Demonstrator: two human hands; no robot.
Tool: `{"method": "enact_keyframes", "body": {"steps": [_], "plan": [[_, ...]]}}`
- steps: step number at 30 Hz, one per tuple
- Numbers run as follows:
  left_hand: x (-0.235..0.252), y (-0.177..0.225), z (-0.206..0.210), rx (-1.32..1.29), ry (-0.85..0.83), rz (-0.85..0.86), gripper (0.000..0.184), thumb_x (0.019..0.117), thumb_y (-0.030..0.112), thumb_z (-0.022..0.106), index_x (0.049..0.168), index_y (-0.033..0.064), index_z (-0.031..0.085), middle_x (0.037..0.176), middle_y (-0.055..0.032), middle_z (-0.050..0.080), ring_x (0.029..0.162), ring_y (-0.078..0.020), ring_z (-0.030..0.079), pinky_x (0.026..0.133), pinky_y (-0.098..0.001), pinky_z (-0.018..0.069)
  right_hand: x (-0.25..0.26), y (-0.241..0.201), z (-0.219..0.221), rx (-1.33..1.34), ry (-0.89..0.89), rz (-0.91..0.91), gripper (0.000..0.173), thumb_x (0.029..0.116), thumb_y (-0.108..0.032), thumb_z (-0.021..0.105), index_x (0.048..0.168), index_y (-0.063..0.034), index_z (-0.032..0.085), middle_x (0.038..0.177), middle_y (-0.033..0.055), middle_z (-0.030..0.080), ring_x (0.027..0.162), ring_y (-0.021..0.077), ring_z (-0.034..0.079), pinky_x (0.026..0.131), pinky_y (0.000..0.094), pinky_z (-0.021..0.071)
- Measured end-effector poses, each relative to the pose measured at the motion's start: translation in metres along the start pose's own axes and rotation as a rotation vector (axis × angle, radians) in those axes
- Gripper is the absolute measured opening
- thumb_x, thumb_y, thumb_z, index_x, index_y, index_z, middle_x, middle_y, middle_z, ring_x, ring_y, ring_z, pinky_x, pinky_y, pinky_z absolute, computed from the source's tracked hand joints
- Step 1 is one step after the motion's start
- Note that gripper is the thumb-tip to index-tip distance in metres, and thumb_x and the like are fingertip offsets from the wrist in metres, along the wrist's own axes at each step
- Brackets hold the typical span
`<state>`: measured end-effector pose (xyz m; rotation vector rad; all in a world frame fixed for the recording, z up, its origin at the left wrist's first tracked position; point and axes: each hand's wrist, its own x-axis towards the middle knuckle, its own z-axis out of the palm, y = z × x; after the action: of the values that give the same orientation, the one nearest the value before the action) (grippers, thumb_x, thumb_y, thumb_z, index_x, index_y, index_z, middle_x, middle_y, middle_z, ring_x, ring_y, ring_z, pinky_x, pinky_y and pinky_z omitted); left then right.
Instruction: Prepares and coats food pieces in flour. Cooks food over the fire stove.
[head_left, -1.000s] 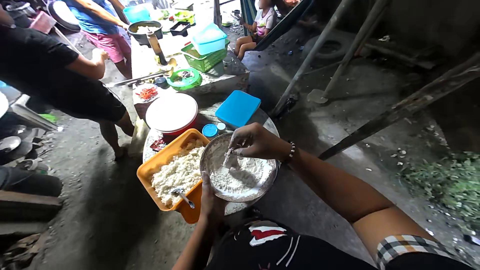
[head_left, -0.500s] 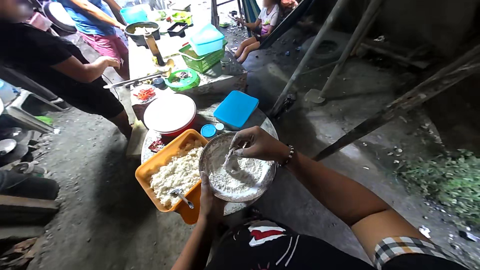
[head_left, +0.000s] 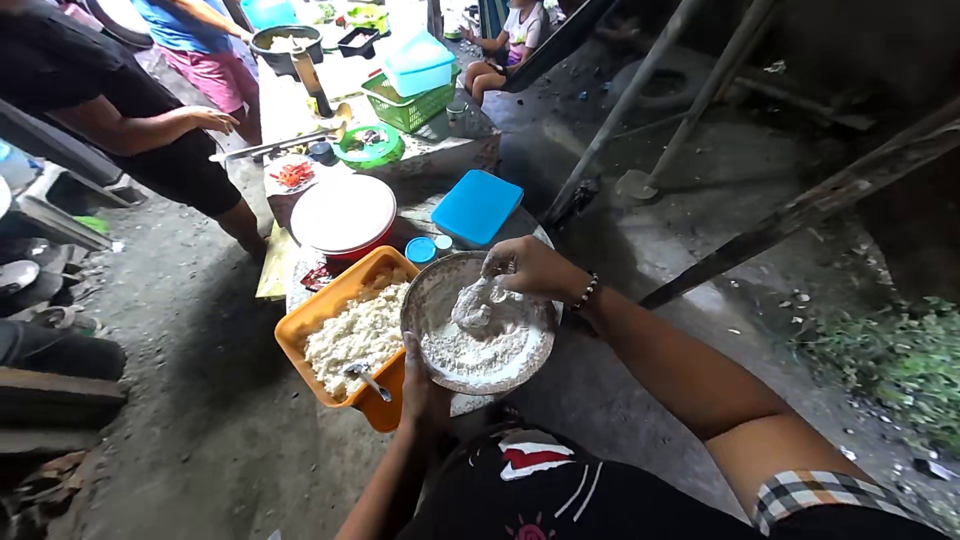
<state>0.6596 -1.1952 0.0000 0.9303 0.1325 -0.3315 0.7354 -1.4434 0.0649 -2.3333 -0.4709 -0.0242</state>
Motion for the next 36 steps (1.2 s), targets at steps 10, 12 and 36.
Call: {"method": "enact_keyframes", "body": {"steps": [10, 12, 36], "plan": [[-0.004, 0.001, 0.001, 0.009, 0.032, -0.043, 0.061, 0.1089, 0.055, 0.018, 0.152, 0.0160, 0.037, 0.131, -0.0095, 0.064, 0.116, -0.0214, 0.066, 0.088, -0.0452, 0.0605, -0.014, -0.035, 0.023, -0.415, -0.107, -0.242, 0.014, 0.0751, -0.014, 0.084, 0.086, -0.0128, 0.077, 0.094, 0.0054, 0.069, 0.101, 0.0301, 0.063, 0.081, 0.0507, 0.0556], [-0.007, 0.002, 0.003, 0.005, 0.043, -0.046, 0.060, 0.1089, 0.055, 0.019, 0.150, 0.0159, 0.038, 0.129, -0.0094, 0.065, 0.113, -0.0217, 0.067, 0.085, -0.0451, 0.0617, -0.016, -0.042, 0.030, -0.535, -0.162, -0.207, 0.016, 0.0774, -0.018, 0.084, 0.086, -0.0103, 0.074, 0.094, 0.0078, 0.069, 0.103, 0.0327, 0.063, 0.083, 0.0526, 0.0539], [-0.021, 0.000, -0.011, -0.011, 0.103, -0.081, 0.064, 0.1081, 0.057, 0.018, 0.150, 0.0144, 0.039, 0.124, -0.0138, 0.067, 0.108, -0.0272, 0.070, 0.081, -0.0497, 0.0620, 0.009, -0.036, 0.038, -0.186, -0.152, -0.151, 0.010, 0.0816, -0.008, 0.081, 0.092, -0.0083, 0.078, 0.087, 0.0082, 0.074, 0.086, 0.0265, 0.071, 0.080, 0.0546, 0.0588]]}}
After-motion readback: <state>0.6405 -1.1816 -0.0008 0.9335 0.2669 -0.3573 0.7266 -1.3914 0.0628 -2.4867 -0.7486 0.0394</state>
